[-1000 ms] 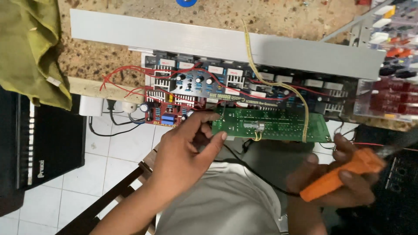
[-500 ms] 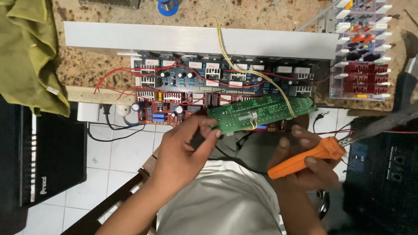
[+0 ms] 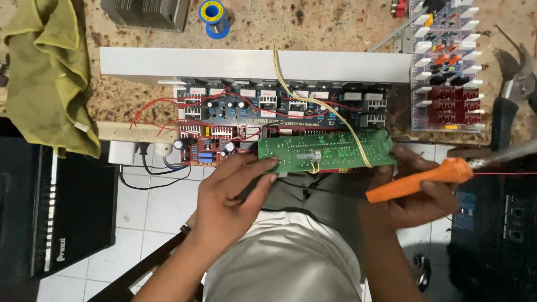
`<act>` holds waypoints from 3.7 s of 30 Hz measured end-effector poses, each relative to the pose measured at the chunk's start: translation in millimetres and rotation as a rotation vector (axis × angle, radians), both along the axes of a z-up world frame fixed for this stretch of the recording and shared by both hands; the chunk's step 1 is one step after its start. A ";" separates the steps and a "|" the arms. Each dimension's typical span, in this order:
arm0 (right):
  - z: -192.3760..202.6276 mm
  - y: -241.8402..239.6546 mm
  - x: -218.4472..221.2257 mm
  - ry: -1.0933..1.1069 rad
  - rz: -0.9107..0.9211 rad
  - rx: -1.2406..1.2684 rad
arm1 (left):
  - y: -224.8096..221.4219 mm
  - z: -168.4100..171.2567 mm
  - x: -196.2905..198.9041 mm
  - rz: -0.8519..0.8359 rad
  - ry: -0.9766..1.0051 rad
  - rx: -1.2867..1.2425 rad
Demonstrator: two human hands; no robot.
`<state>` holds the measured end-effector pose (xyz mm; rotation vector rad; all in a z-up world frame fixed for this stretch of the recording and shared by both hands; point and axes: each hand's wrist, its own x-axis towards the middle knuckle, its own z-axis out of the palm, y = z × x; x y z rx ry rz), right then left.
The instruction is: The person is inspecting, testing, and repairing electronic circuit boards using a multimeter, screwdriver, and soldering iron.
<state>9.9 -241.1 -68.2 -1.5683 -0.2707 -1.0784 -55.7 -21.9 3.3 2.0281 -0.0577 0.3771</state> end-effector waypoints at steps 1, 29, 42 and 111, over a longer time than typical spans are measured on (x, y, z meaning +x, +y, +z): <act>-11.2 -10.0 -9.6 -0.002 -0.001 0.000 | 0.1 8.6 -0.5 -0.001 -0.002 0.000; 53.6 -43.9 -76.0 0.605 0.332 1.413 | 4.9 20.3 17.2 -0.297 0.102 0.033; 46.4 -8.8 -50.6 0.328 0.202 0.394 | 3.2 28.9 9.1 -0.201 0.452 -0.213; 35.4 -22.1 -93.2 0.202 0.371 -0.092 | 14.6 66.9 -16.9 0.071 0.187 -0.412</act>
